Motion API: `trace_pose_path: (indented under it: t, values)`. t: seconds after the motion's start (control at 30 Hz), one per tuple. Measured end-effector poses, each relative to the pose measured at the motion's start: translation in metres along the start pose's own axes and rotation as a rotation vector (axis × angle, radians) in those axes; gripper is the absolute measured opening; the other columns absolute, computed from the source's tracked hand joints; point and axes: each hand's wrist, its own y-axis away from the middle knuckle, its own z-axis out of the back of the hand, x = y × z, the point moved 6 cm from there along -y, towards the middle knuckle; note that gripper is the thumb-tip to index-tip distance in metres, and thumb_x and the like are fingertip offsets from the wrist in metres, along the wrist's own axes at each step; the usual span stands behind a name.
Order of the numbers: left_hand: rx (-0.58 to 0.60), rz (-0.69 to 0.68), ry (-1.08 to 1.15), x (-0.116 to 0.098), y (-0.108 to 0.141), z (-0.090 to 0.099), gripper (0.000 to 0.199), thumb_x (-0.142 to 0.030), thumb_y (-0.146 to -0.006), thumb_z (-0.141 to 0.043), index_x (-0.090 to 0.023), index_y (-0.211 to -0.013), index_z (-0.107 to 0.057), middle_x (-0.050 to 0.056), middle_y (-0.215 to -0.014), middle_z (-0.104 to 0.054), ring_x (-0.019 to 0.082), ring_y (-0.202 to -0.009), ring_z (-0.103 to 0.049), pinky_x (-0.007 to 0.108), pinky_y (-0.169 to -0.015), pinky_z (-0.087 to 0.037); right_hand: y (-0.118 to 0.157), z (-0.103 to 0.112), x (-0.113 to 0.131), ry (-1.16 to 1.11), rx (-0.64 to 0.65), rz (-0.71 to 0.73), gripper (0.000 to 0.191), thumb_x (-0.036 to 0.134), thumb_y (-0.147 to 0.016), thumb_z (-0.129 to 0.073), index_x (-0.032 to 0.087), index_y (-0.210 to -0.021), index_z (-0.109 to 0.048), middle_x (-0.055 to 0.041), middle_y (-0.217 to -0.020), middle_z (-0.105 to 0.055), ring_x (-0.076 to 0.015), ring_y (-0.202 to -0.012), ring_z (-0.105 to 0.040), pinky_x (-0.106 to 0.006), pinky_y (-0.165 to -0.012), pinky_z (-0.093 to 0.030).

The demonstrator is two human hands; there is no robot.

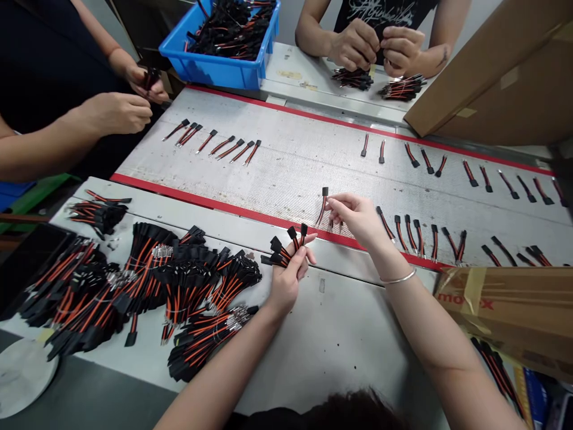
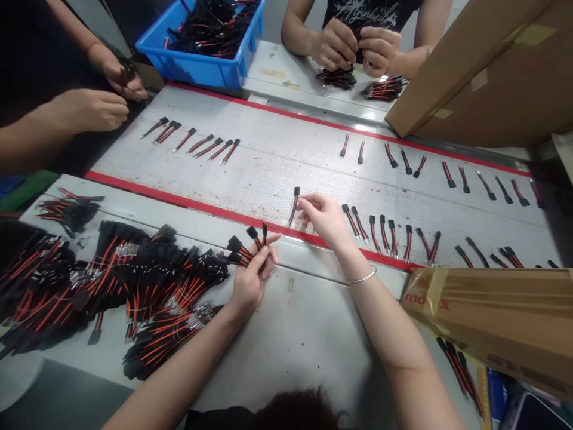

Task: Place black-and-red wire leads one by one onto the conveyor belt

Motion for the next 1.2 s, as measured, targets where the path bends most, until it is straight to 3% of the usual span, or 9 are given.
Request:
trace_pose_path:
  t: [0.17, 0.23, 0.33, 0.4, 0.47, 0.6, 0.87, 1.13, 1.2]
  values:
    - [-0.007, 0.01, -0.007, -0.002, 0.0, -0.003, 0.029, -0.04, -0.09, -0.065, -0.018, -0.11, -0.063, -0.001, -0.069, -0.066, 0.007, -0.047, -0.03, 0.028, -0.048, -0.023, -0.002, 0.01, 0.001, 0.077, -0.056, 0.037, 0.016, 0.028, -0.083, -0.07, 0.014, -0.089, -0.073, -0.0045, -0.077, -0.07, -0.0119, -0.063, -0.06, -0.028, -0.062, -0.049]
    - [-0.01, 0.0, 0.004, -0.003, 0.0, -0.004, 0.023, -0.038, -0.09, -0.067, -0.021, -0.102, -0.057, -0.002, -0.069, -0.066, 0.007, -0.047, -0.031, 0.027, -0.049, -0.024, 0.006, 0.003, 0.009, 0.073, 0.067, 0.052, 0.018, 0.031, -0.085, -0.071, 0.015, -0.092, -0.075, -0.0045, -0.08, -0.071, -0.0117, -0.065, -0.06, -0.028, -0.063, -0.049]
    - [0.009, -0.005, 0.026, -0.001, 0.001, -0.004, 0.024, -0.037, -0.09, -0.069, -0.021, -0.088, -0.051, -0.002, -0.075, -0.064, 0.006, -0.049, -0.032, 0.026, -0.05, -0.025, 0.024, -0.019, 0.025, 0.03, 0.389, 0.097, 0.024, 0.036, -0.084, -0.076, 0.018, -0.099, -0.077, -0.005, -0.089, -0.072, -0.0124, -0.074, -0.063, -0.028, -0.067, -0.051]
    - [0.021, 0.004, 0.043, 0.001, 0.002, -0.004, 0.026, -0.036, -0.089, -0.071, -0.021, -0.085, -0.05, -0.004, -0.073, -0.057, 0.006, -0.05, -0.032, 0.026, -0.05, -0.026, 0.038, -0.032, 0.035, 0.008, 0.567, 0.152, 0.028, 0.035, -0.081, -0.081, 0.019, -0.104, -0.078, -0.0056, -0.097, -0.07, -0.0133, -0.079, -0.064, -0.029, -0.07, -0.052]
    - [0.026, 0.011, 0.058, 0.003, 0.004, -0.002, 0.027, -0.035, -0.089, -0.072, -0.021, -0.083, -0.05, -0.007, -0.067, -0.047, 0.007, -0.051, -0.031, 0.026, -0.051, -0.026, 0.048, -0.04, 0.043, 0.018, 0.656, 0.223, 0.028, 0.033, -0.082, -0.081, 0.021, -0.106, -0.077, -0.0061, -0.102, -0.069, -0.0149, -0.084, -0.065, -0.031, -0.073, -0.054]
    - [0.036, 0.0, 0.073, 0.007, 0.006, 0.001, 0.025, -0.035, -0.089, -0.073, -0.021, -0.082, -0.053, -0.006, -0.066, -0.042, 0.008, -0.056, -0.032, 0.025, -0.054, -0.027, 0.055, -0.044, 0.047, 0.039, 0.69, 0.333, 0.017, 0.03, -0.088, -0.076, 0.02, -0.102, -0.078, -0.0062, -0.098, -0.07, -0.0172, -0.089, -0.065, -0.034, -0.078, -0.055]
    - [0.023, 0.011, 0.071, 0.007, 0.004, 0.001, 0.026, -0.042, -0.088, -0.073, -0.02, -0.087, -0.06, -0.005, -0.067, -0.041, 0.009, -0.057, -0.032, 0.026, -0.054, -0.027, 0.056, -0.041, 0.046, 0.066, 0.633, 0.393, 0.018, 0.029, -0.087, -0.077, 0.019, -0.102, -0.077, -0.0057, -0.094, -0.07, -0.0148, -0.082, -0.063, -0.031, -0.071, -0.055]
    - [0.006, 0.033, 0.073, 0.006, 0.002, -0.002, 0.03, -0.045, -0.088, -0.072, -0.02, -0.083, -0.056, -0.006, -0.064, -0.041, 0.009, -0.053, -0.028, 0.027, -0.051, -0.026, 0.053, -0.042, 0.044, 0.123, 0.623, 0.385, 0.014, 0.033, -0.088, -0.076, 0.02, -0.09, -0.079, -0.0075, -0.101, -0.072, -0.0179, -0.09, -0.065, -0.033, -0.074, -0.054]
    - [-0.006, 0.023, 0.05, 0.004, 0.002, -0.002, 0.03, -0.046, -0.088, -0.071, -0.021, -0.083, -0.057, -0.006, -0.063, -0.041, 0.009, -0.052, -0.027, 0.028, -0.05, -0.025, 0.052, -0.042, 0.044, 0.09, 0.611, 0.358, 0.014, 0.032, -0.088, -0.076, 0.021, -0.096, -0.079, -0.0072, -0.101, -0.073, -0.0186, -0.091, -0.066, -0.034, -0.074, -0.054]
